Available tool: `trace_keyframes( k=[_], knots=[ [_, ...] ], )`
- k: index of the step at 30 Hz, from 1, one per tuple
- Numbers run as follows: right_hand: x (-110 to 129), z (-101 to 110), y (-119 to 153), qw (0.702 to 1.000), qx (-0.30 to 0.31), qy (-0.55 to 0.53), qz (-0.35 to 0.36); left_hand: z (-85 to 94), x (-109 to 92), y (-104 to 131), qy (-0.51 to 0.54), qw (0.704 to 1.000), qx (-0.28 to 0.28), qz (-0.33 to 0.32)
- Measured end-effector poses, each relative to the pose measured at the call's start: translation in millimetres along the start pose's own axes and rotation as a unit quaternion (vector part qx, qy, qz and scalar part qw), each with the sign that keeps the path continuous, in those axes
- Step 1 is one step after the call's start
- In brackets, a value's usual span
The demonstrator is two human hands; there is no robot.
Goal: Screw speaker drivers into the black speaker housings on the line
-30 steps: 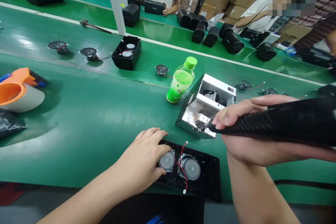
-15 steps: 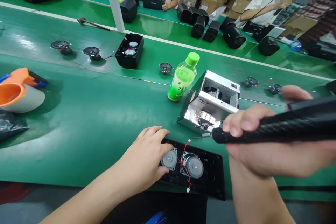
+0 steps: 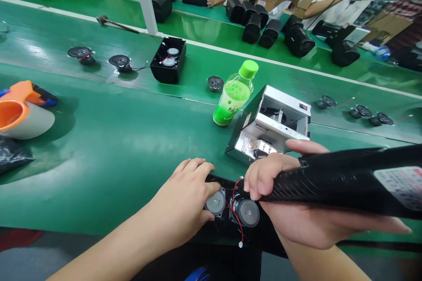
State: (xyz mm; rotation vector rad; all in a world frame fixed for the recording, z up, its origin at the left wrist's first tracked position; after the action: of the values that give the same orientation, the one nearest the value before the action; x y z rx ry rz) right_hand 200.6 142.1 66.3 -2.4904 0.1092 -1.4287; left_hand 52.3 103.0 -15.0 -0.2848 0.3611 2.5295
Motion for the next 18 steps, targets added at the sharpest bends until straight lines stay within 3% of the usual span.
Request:
trace_keyframes(
  k=[18],
  knots=[
    [-18, -1, 2, 1.000, 0.018, 0.005, 0.002, -0.8, 1, 0, 0.010, 1.000, -0.018, -0.010]
  ],
)
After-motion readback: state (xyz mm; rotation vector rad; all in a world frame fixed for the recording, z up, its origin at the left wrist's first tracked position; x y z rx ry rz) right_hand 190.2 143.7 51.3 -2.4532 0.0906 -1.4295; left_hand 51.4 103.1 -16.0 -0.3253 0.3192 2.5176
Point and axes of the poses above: each hand's wrist, its own y-axis away from the middle knuckle, its own z-axis out of the back of the hand, x = y × z, the point moved 9 cm from there along -y, towards the middle knuckle, and after that the axes turned 13 degrees about -y, right-handed, at the moved point
